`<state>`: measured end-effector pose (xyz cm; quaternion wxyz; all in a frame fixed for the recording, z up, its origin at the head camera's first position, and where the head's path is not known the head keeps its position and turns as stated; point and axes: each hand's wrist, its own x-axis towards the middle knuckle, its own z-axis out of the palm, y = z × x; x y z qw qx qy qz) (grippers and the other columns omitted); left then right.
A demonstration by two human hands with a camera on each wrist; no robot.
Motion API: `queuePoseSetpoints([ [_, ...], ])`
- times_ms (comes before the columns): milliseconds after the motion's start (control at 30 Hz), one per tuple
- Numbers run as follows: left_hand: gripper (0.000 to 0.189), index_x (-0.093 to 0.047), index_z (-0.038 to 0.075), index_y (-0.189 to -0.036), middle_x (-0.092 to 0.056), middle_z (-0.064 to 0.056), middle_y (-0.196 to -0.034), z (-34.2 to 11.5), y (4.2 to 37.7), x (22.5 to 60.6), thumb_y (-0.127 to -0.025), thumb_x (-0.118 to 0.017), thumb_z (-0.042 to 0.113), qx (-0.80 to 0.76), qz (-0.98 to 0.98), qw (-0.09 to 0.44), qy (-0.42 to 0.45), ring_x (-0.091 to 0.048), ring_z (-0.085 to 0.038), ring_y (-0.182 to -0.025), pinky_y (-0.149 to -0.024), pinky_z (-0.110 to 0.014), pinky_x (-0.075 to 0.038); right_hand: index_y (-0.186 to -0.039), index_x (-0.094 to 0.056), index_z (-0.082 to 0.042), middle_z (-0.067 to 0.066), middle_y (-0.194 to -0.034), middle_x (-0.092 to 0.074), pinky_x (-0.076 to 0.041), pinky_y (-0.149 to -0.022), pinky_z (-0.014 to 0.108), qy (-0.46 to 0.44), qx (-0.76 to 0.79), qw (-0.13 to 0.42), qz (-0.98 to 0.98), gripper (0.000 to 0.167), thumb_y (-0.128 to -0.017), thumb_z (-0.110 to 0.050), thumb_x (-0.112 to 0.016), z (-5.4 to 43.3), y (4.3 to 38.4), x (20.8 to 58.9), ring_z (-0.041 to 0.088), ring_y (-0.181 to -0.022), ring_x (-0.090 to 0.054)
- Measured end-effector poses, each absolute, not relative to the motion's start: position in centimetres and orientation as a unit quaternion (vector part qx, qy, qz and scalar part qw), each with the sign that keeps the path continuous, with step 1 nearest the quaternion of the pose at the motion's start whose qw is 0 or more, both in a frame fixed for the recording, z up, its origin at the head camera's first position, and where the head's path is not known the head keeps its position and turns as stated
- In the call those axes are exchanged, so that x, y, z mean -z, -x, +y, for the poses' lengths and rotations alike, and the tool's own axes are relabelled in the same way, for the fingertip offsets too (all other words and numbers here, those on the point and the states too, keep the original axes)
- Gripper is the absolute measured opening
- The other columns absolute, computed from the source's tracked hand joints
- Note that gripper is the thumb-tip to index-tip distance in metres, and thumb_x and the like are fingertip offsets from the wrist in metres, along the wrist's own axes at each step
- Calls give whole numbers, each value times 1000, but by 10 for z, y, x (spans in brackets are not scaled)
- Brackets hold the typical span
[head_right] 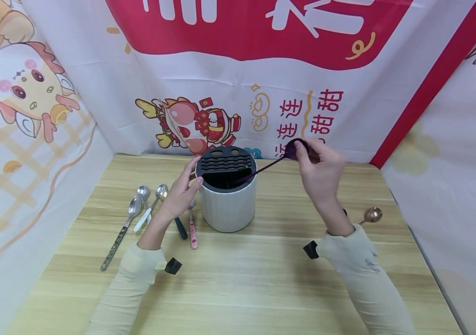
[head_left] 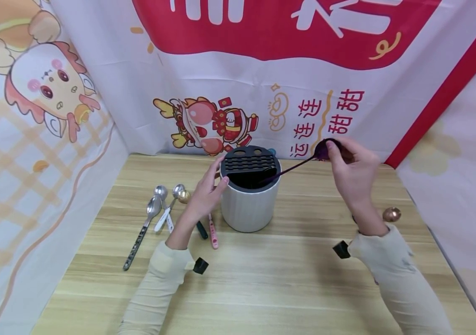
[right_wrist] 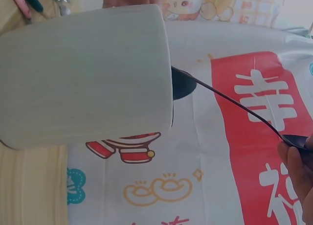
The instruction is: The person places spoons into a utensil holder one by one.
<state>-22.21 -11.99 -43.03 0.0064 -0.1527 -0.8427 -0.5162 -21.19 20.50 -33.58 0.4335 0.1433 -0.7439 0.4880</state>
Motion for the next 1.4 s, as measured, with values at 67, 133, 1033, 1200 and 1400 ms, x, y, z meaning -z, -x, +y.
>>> queuePoseSetpoints([
  [67,60,-14,44,-157,-18,1,-168,-120,222,431,-104,-41,49,516,-843,7,153,-33,-37,-147,-109,-59,-43,-97,-77,5,22,-89,-75,-48,-65,4,-152,-478,433,-749,13,-88,-2,-72,202,213,336,-12,-71,-61],
  [133,60,-14,44,-157,-18,1,-168,-120,222,431,-104,-41,49,515,-843,8,153,-33,-37,-147,-109,-59,-43,-96,-77,5,23,-88,-75,-48,-65,3,-160,-472,432,-751,12,-88,-2,-71,199,214,337,-13,-71,-60],
  [1033,59,-13,45,-156,-18,0,-168,-121,223,433,-104,-40,49,516,-843,8,150,-33,-37,-147,-109,-59,-44,-96,-75,4,19,-88,-76,-41,-68,-2,-204,-374,406,-809,13,-92,-7,-69,174,225,342,27,-69,-70],
  [1200,59,-13,45,-157,-19,1,-167,-121,223,433,-104,-40,48,518,-841,8,153,-33,-36,-148,-108,-59,-44,-97,-74,3,18,-88,-75,-41,-68,1,-203,-365,392,-819,13,-92,-8,-68,170,227,344,26,-70,-69],
  [1400,59,-13,44,-157,-19,2,-167,-120,223,432,-104,-41,47,517,-842,10,155,-33,-36,-148,-107,-59,-45,-100,-73,2,17,-89,-74,-51,-65,20,-208,-351,374,-833,15,-92,-10,-69,166,228,346,25,-73,-68],
])
